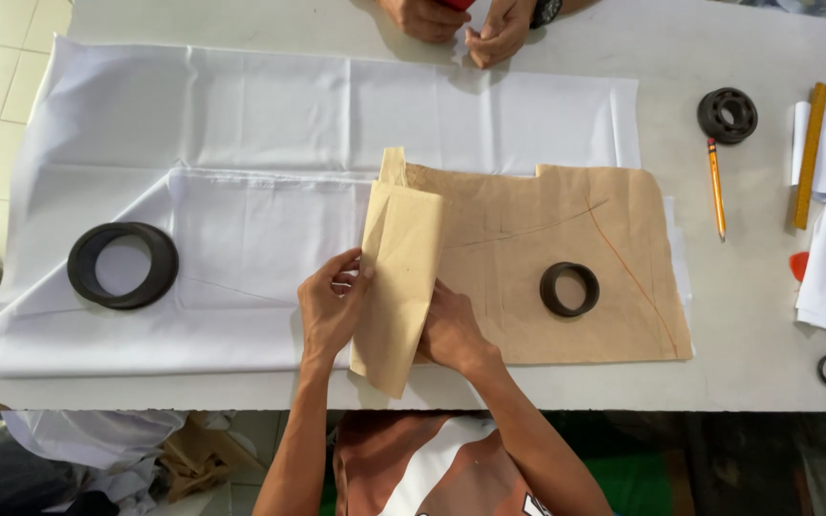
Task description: The person places a brown paper pattern on a white fabric and uses a ruler and pencil to trace the pattern's outline onto the fabric. They adjust the pattern and use tape to hold it in place while drawing lines.
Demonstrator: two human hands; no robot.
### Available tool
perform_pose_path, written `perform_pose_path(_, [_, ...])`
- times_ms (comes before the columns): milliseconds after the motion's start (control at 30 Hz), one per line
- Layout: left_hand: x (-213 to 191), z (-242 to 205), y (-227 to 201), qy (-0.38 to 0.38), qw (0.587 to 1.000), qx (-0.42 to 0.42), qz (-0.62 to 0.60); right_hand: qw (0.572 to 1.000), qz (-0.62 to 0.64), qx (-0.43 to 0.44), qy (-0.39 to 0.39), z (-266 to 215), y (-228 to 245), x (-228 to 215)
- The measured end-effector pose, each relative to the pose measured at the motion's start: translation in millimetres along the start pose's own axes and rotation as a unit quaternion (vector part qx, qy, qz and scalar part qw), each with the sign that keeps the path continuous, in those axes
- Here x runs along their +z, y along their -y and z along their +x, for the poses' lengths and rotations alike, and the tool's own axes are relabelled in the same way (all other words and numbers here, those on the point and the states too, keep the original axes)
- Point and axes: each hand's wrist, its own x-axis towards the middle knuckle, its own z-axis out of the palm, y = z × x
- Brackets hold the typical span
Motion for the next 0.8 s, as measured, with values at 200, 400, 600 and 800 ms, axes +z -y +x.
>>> perform_pose_path(200, [-0.6,4.2,10.1,-0.034,0.999,-0.003,-0.003,0.998,0.053,-0.019,-0.034,5.5,1.8,-4.6])
perform_pose_path(400, [-6.3,5.4,16.4,-0.061,0.998,-0.002,0.007,0.994,0.064,0.051,0.078,5.3,-0.3,-7.0])
perform_pose_path(600, [-33.8,16.4,17.4,-0.112,0.993,0.018,0.027,0.974,0.004,0.122,0.19,23.6,22.2,-35.0])
perform_pose_path(800, [-75.1,34.3,4.9,-0.154,0.97,0.128,0.135,0.968,0.034,0.12,0.217,29.1,35.4,-52.9])
